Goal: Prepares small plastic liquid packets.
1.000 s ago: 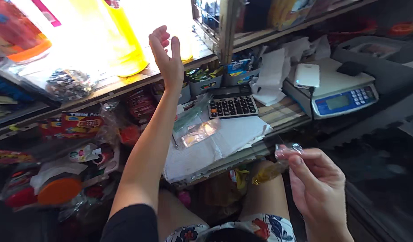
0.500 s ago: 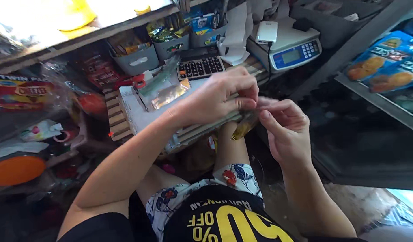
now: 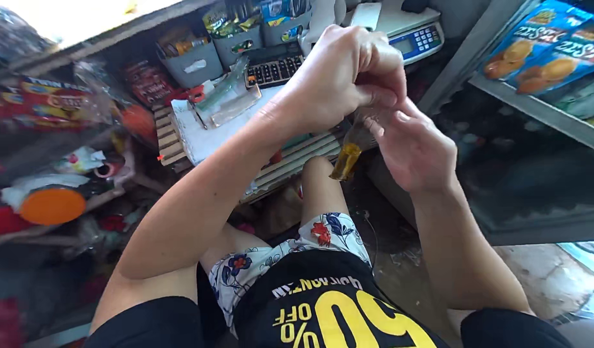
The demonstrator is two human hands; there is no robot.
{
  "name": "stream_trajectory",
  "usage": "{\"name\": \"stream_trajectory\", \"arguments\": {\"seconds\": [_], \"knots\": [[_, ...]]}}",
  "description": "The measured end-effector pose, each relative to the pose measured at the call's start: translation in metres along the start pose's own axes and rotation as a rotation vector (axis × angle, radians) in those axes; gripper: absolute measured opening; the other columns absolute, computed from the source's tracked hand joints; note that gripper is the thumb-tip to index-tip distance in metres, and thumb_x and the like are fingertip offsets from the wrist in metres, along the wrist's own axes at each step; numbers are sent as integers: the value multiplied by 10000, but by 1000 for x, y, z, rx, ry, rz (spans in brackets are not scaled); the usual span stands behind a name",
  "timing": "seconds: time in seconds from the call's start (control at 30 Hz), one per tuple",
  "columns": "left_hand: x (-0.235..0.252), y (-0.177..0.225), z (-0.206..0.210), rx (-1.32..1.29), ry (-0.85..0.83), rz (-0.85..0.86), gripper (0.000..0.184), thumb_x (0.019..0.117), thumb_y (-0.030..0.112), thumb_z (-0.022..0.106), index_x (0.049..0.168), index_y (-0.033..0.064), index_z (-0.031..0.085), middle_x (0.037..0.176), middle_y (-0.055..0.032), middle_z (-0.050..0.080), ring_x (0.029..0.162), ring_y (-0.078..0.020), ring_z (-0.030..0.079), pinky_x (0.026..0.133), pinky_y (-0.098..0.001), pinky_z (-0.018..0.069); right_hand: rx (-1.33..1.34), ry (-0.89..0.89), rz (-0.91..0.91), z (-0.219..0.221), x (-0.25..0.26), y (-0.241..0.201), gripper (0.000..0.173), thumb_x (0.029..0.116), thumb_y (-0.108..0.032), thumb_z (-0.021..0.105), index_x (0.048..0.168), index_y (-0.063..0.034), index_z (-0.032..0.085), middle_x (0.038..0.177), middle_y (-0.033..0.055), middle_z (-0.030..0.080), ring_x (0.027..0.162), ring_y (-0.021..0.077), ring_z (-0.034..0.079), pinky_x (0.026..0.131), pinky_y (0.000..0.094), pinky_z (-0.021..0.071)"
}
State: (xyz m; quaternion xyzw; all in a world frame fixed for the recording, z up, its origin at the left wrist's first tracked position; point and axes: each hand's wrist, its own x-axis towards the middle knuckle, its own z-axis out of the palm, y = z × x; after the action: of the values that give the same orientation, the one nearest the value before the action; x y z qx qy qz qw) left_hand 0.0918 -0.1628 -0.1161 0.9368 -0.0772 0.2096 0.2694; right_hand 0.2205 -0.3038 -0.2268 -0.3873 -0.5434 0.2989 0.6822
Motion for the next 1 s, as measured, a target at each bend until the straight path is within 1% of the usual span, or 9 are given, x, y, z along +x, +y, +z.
{"name": "stream_trajectory", "arguments": {"seconds": [0.1,0.2,0.3,0.53,0.63,0.73,0.83,0.9,1.0], "knots": [[1,9,-8,101,55,56,71,927,109,728,911,98,796,839,-16,652,798,-45,608,753,-194,476,60,5,15,11,14,-10,429,1094,-204,260,1292,-67,615,1212,-6,677,1210,91,591,1107,329,436],[-5,12,-17,126,144,11,74,930,106,725,923,100,798,844,-11,660,816,-46,615,770,-197,490,66,-6,18,24,28,-14,365,1117,-214,266,1142,-133,621,1016,-64,658,1056,38,616,996,262,493],[-11,13,-25,141,197,-61,68,936,124,723,932,102,787,848,5,673,822,-27,628,770,-184,498,24,3,-3,38,37,-12,353,1113,-184,265,989,-165,594,969,-71,646,1083,46,616,1020,264,485],[-21,20,-43,74,265,-142,48,938,106,717,926,96,763,880,20,709,840,-9,667,808,-174,545,-55,-40,-18,54,37,-12,372,1118,-182,234,1019,-115,586,1053,-11,689,1173,111,615,1084,330,461],[-29,20,-43,46,363,-121,46,944,103,713,949,87,756,907,13,718,847,-18,680,801,-186,563,-7,-81,-45,61,41,-17,348,1124,-190,226,1011,-132,550,953,-27,651,1053,108,654,1025,340,520],[-42,19,-40,-115,370,-112,222,1001,136,638,1179,9,677,1040,-36,701,923,-62,667,811,-217,560,5,-122,-60,66,45,-24,310,1113,-191,236,1005,-164,525,894,-63,568,922,63,623,916,284,549],[-56,13,-34,-378,203,-181,497,1052,258,536,1458,-22,474,1297,-91,608,1145,-107,616,978,-256,530,-16,-157,-85,66,47,-28,312,1110,-196,235,1024,-147,530,881,-56,552,882,56,604,865,246,537],[-59,13,-27,-503,184,-176,419,1067,175,504,1437,-23,508,1328,-91,619,1128,-82,633,971,-234,534,-28,-172,-100,65,48,-28,320,1115,-205,238,1046,-138,543,884,-53,562,886,57,602,863,240,527],[-54,11,-18,-572,244,-118,279,1068,95,481,1261,-16,649,1192,-53,667,1030,-64,642,922,-231,539,-6,-178,-104,65,47,-27,325,1116,-207,237,1021,-164,545,873,-69,563,879,47,594,860,243,519]]}}
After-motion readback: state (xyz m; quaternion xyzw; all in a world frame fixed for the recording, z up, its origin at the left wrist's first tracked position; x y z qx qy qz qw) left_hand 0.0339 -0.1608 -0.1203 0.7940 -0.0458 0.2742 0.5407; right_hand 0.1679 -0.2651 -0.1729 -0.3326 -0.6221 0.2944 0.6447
